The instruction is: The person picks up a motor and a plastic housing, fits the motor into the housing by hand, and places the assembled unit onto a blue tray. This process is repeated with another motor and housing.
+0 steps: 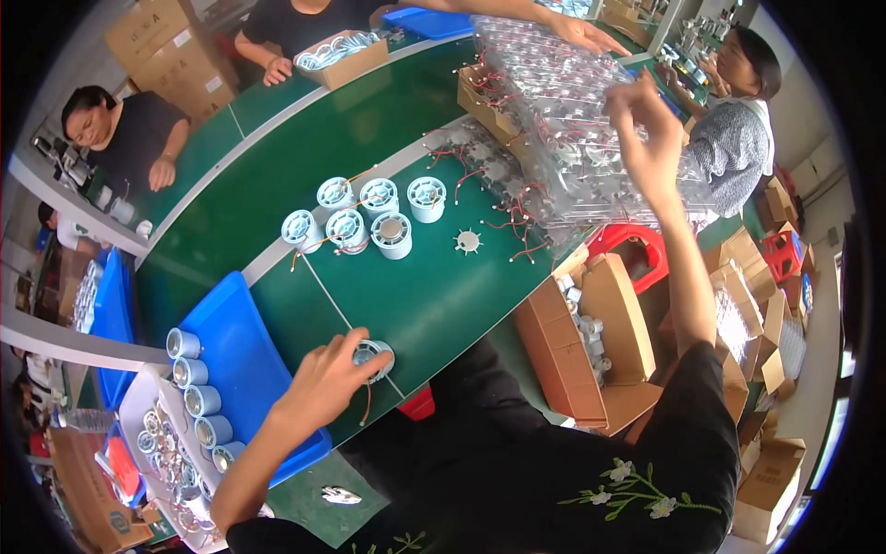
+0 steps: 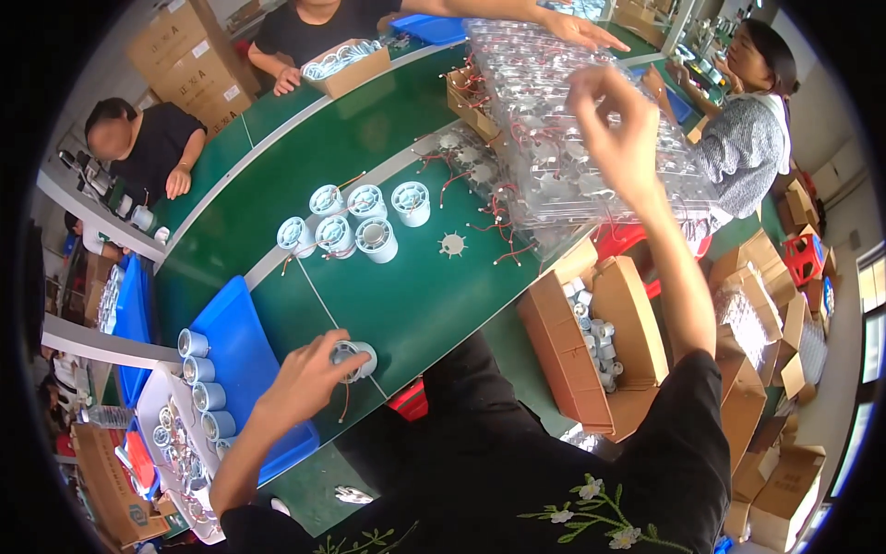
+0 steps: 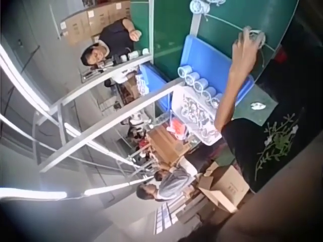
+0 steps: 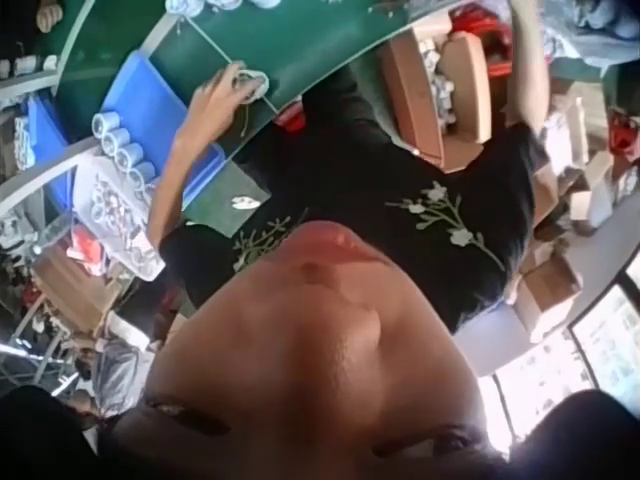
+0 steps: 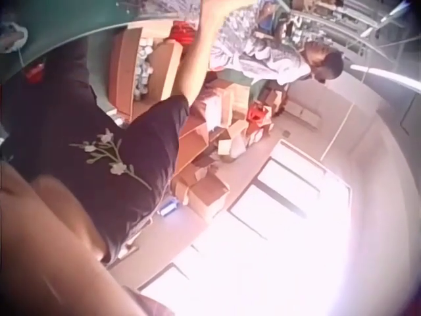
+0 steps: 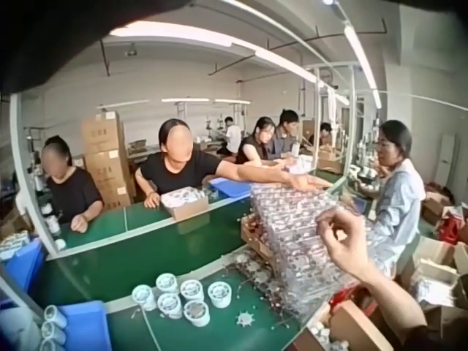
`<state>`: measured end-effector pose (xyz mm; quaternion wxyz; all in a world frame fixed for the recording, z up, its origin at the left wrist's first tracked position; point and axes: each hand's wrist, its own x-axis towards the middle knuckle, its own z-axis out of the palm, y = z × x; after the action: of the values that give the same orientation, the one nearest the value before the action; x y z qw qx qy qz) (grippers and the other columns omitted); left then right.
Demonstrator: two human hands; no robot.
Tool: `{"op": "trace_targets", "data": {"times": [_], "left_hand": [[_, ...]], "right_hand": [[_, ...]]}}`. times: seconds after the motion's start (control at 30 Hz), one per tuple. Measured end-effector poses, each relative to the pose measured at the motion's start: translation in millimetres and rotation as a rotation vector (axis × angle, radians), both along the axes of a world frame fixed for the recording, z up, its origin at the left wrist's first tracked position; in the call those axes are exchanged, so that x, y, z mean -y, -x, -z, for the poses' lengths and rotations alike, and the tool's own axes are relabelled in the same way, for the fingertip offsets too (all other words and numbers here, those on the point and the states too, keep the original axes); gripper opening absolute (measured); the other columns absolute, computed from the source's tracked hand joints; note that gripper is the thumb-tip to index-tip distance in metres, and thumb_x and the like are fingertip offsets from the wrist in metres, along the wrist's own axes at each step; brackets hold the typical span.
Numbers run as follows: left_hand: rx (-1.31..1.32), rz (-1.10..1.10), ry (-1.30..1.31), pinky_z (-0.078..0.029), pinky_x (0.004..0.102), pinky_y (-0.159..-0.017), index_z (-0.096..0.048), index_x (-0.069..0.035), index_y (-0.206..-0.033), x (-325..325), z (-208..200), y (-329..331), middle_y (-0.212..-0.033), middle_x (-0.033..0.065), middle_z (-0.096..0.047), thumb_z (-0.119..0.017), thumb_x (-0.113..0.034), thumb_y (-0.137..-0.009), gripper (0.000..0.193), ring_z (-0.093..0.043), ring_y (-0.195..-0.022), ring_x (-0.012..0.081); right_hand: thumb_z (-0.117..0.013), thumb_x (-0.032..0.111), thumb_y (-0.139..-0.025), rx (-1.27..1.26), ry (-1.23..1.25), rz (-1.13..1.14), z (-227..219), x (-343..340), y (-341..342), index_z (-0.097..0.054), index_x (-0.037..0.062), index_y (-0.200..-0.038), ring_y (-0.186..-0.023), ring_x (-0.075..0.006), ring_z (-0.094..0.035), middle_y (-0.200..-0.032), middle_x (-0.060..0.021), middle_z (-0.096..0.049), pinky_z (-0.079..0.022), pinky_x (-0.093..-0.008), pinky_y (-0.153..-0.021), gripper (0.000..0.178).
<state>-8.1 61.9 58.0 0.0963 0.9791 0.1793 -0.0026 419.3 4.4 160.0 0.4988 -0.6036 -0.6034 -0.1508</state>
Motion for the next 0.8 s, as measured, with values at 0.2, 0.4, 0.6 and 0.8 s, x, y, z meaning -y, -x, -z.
{"op": "trace_targets", "data": {"times": [0.2,0.4,0.6,0.8], "left_hand": [[0.09,-0.024,0.065,-0.052,0.0419,-0.085,-0.063,-0.015,-0.12,16,-8,-4,-0.134,0.0151,-0.047,-0.064,0.007,-0.065,0.059,-0.058,-0.108,0.035],[0.345,-0.335,0.207,-0.05,0.0422,-0.086,-0.064,-0.008,-0.117,38,-7,13,-0.126,0.0147,-0.054,-0.065,0.004,-0.075,0.043,-0.056,-0.108,0.0348],[0.311,-0.432,0.072,-0.05,0.0431,-0.085,-0.063,-0.004,-0.111,55,7,-10,-0.117,0.0134,-0.056,-0.068,0.003,-0.076,0.036,-0.056,-0.107,0.0355],[0.486,-0.473,0.144,-0.05,0.04,-0.083,-0.062,-0.003,-0.107,67,20,-5,-0.116,0.0135,-0.056,-0.069,0.004,-0.075,0.033,-0.057,-0.104,0.0341]], "right_hand": [[-0.061,0.03,-0.084,0.081,0.398,0.563,25,-44,-245,-0.069,0.0071,-0.103,-0.094,-0.0369,-0.068,-0.093,-0.0187,-0.071,-0.052,-0.0413,-0.085,0.031],[-0.062,0.033,-0.082,0.207,0.65,0.651,32,-72,-260,-0.07,0.0082,-0.107,-0.099,-0.0395,-0.065,-0.101,-0.022,-0.069,-0.05,-0.0441,-0.091,0.036],[-0.057,0.029,-0.086,0.095,0.692,0.558,29,-138,-216,-0.071,0.0091,-0.103,-0.092,-0.0356,-0.068,-0.089,-0.0189,-0.071,-0.051,-0.044,-0.087,0.03],[-0.053,0.026,-0.085,0.193,0.673,0.557,42,-145,-217,-0.071,0.0099,-0.104,-0.096,-0.0366,-0.067,-0.094,-0.0219,-0.069,-0.049,-0.0454,-0.088,0.031]]}}
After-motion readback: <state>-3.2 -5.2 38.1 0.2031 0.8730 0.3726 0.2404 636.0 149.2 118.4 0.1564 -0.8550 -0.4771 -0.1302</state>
